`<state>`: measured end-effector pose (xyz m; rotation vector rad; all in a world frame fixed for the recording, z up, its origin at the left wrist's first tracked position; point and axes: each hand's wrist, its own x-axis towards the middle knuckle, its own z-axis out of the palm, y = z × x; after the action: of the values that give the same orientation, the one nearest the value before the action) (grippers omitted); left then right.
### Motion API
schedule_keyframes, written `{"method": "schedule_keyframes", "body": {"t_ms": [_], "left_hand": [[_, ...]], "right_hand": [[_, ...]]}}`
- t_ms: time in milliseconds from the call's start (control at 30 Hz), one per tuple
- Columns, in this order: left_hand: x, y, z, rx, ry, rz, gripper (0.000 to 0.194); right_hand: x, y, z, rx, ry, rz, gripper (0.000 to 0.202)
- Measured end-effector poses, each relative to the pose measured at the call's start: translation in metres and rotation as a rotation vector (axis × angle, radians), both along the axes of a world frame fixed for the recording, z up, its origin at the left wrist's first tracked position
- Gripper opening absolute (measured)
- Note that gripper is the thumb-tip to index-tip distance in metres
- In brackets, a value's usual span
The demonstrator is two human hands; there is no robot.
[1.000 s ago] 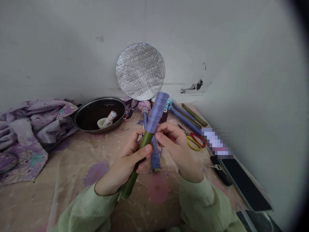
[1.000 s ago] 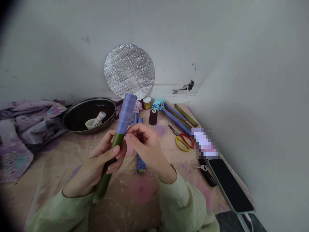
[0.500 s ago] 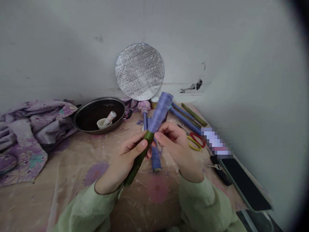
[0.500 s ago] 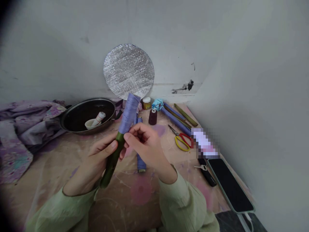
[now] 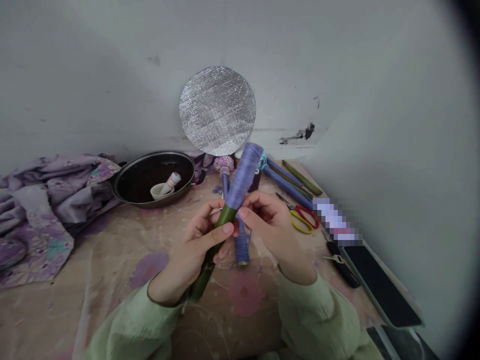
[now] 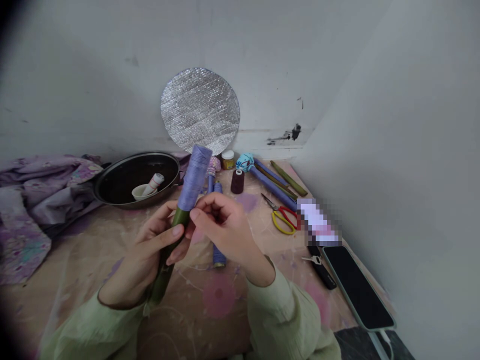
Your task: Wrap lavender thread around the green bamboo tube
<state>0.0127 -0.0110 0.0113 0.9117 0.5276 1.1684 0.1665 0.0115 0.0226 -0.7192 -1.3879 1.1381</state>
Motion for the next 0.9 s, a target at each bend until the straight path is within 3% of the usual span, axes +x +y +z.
{"method": "schedule_keyframes", "body": {"t_ms": [300,500,900], "left_hand": [[-0.0035,0.0004,0.0036,-0.017,0.135,0.15,0.026],[-0.0042,-0.0033,0.0096,0.014,0.203,0.092,0.022],[-0.0014,-0.0034,0.0032,-0.023,0.064,0.003,0.022]], "right_hand": [[0.0004,-0.004,0.0024,-0.055,0.053,0.038,0.021],[-0.0017,-0.0055,0.0037,-0.1,0.107,0.141,0.031],[-0.0042,-0.0039,-0.0018,-0.068,0.004,0.034,0.032]]}}
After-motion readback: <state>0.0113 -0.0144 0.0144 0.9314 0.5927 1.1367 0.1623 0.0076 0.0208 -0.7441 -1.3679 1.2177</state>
